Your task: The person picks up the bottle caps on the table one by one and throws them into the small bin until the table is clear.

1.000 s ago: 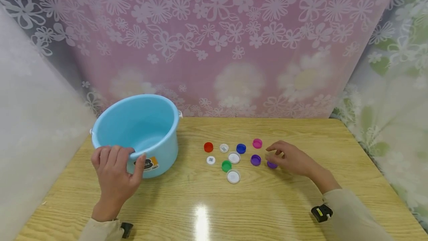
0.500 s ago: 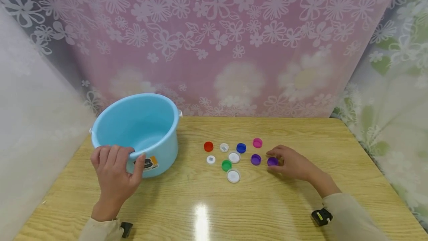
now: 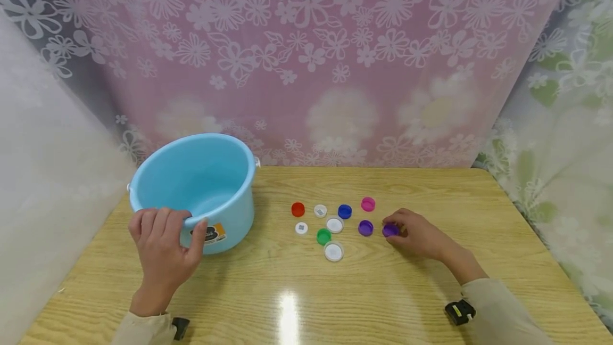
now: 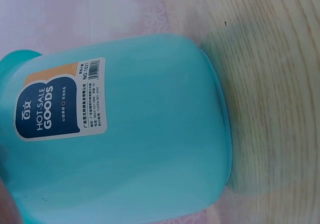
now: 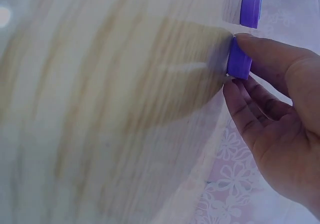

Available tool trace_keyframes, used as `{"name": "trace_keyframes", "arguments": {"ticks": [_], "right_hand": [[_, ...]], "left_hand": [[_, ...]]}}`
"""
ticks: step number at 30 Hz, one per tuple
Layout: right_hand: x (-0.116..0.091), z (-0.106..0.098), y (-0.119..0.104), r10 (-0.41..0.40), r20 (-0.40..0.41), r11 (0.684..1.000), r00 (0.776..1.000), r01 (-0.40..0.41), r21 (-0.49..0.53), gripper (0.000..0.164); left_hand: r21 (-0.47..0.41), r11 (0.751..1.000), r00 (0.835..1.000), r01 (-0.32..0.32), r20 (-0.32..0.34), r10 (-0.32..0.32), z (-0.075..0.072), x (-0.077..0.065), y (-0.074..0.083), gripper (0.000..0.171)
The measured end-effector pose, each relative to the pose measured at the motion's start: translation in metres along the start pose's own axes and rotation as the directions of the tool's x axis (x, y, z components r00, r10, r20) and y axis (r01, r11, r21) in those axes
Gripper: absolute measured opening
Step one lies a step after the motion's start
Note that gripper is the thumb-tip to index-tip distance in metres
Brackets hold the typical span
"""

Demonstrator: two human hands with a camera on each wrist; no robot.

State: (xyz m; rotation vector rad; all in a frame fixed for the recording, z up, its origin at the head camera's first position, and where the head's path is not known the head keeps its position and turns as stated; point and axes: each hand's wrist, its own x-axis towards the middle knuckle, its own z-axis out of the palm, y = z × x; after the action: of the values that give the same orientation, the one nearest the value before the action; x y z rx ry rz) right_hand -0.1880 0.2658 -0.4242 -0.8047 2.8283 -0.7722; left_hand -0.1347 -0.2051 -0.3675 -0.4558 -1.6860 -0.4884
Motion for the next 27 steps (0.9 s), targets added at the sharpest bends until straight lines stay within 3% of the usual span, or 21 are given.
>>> {"name": "trace_keyframes", "arguments": {"ticks": [20,27], "right_hand": [[0.0015,-0.0019,-0.0016,0.022,0.012,1.000,1.000,-0.023,0.019,0.027],[0.0018,-0.0041,-0.0038,0.058,0.021,0.998,0.998,-0.058,0.036,0.033]], "left_hand": [[0.015,1.000,1.000,0.002,0.030,-0.003,-0.0027,-0.0017,-0.0028,0.049],[0.012,1.000,1.000,-0.003,0.026,0.002,-0.0028,-0.0015,-0.0029,0.049]]}}
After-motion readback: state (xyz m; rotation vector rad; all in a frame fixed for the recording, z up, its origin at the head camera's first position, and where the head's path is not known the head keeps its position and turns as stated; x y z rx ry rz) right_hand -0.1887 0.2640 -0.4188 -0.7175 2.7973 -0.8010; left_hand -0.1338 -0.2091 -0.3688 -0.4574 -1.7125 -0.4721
